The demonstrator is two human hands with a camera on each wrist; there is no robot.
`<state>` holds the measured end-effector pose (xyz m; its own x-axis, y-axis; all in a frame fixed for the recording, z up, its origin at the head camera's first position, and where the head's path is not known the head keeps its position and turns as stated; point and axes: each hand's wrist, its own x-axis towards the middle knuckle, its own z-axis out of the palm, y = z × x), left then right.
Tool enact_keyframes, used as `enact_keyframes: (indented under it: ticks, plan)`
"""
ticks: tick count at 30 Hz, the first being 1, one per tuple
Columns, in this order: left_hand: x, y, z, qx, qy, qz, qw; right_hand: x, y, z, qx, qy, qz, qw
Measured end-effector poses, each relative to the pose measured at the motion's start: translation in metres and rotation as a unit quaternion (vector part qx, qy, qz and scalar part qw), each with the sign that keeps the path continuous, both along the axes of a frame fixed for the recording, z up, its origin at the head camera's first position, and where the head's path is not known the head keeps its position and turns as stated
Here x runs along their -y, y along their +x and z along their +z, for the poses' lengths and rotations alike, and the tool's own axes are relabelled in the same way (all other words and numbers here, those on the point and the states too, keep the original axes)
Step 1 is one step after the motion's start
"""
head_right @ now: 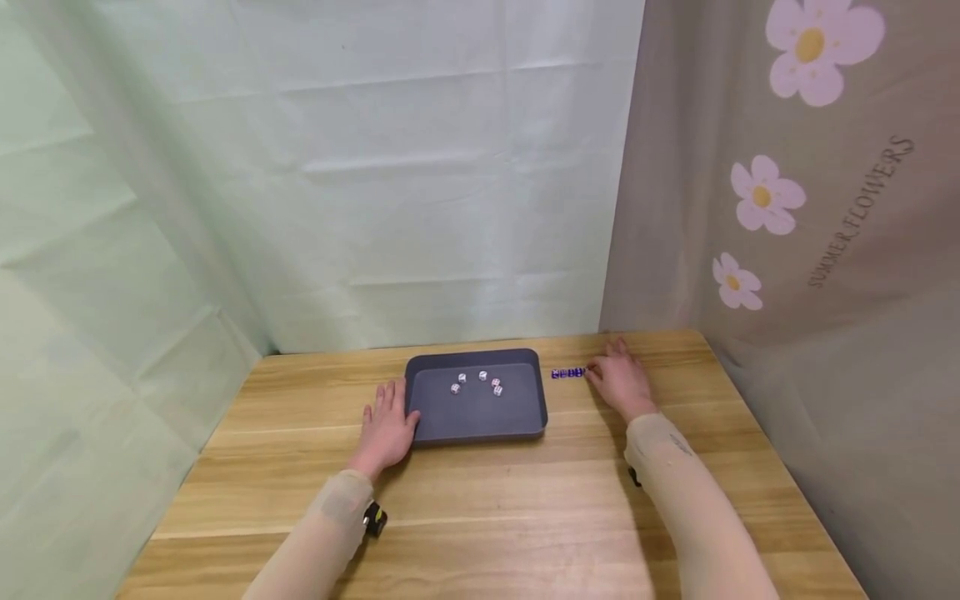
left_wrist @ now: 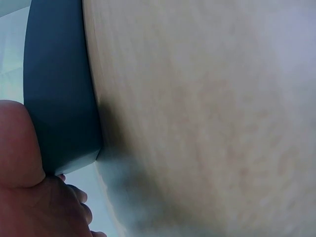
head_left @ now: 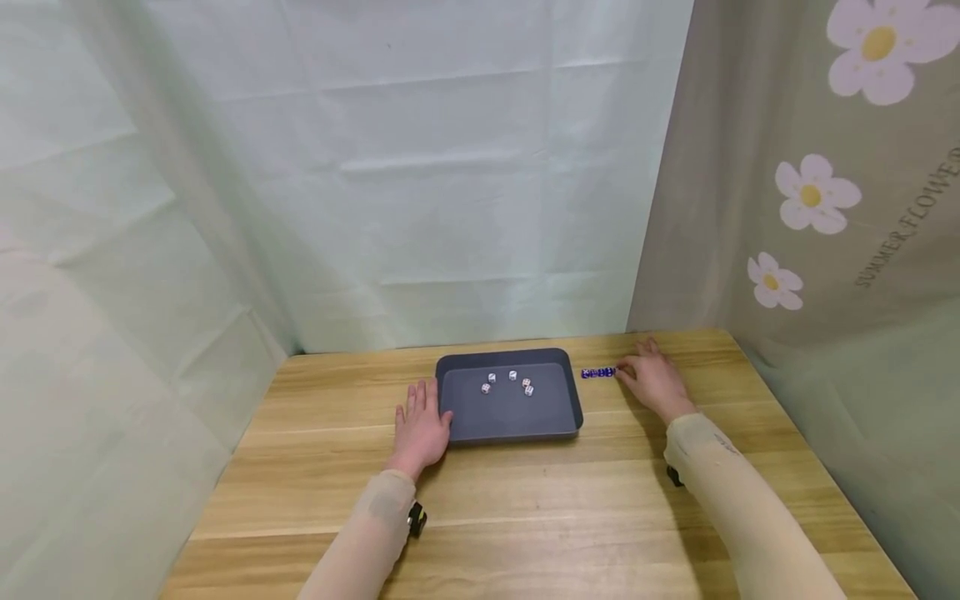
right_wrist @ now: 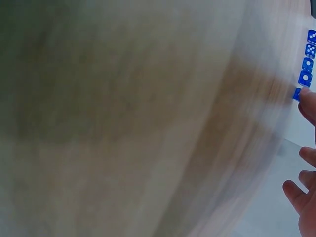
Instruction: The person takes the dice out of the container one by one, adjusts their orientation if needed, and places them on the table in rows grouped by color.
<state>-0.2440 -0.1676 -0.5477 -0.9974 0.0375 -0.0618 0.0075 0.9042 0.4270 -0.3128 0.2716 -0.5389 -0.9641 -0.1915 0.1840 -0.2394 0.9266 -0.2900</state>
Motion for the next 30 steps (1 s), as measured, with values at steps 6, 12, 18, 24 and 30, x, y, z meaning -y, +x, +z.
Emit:
enact_keyframes:
  ticks: [6, 12, 18, 24, 30]
  plan:
    - [-0.001, 0.005, 0.006, -0.009, 0.011, 0.008, 0.9999, 0.0, 0.0, 0.002, 0.004, -0.004, 0.004, 1.0]
    - [-0.002, 0.002, 0.003, -0.01, 0.002, 0.005, 0.9999, -0.005, 0.002, 0.005, 0.006, -0.02, -0.003, 0.9998]
    - [-0.001, 0.0, 0.002, 0.001, -0.004, 0.007, 1.0, -0.006, 0.003, 0.006, 0.017, -0.017, -0.015, 0.9996]
    - [-0.004, 0.003, 0.01, -0.009, -0.001, 0.011, 0.9999, 0.002, 0.004, 0.011, 0.007, -0.02, -0.017, 0.9996]
    - [-0.004, 0.005, 0.01, -0.003, -0.01, 0.009, 0.9999, 0.016, 0.006, 0.015, -0.002, -0.019, -0.009, 0.9998]
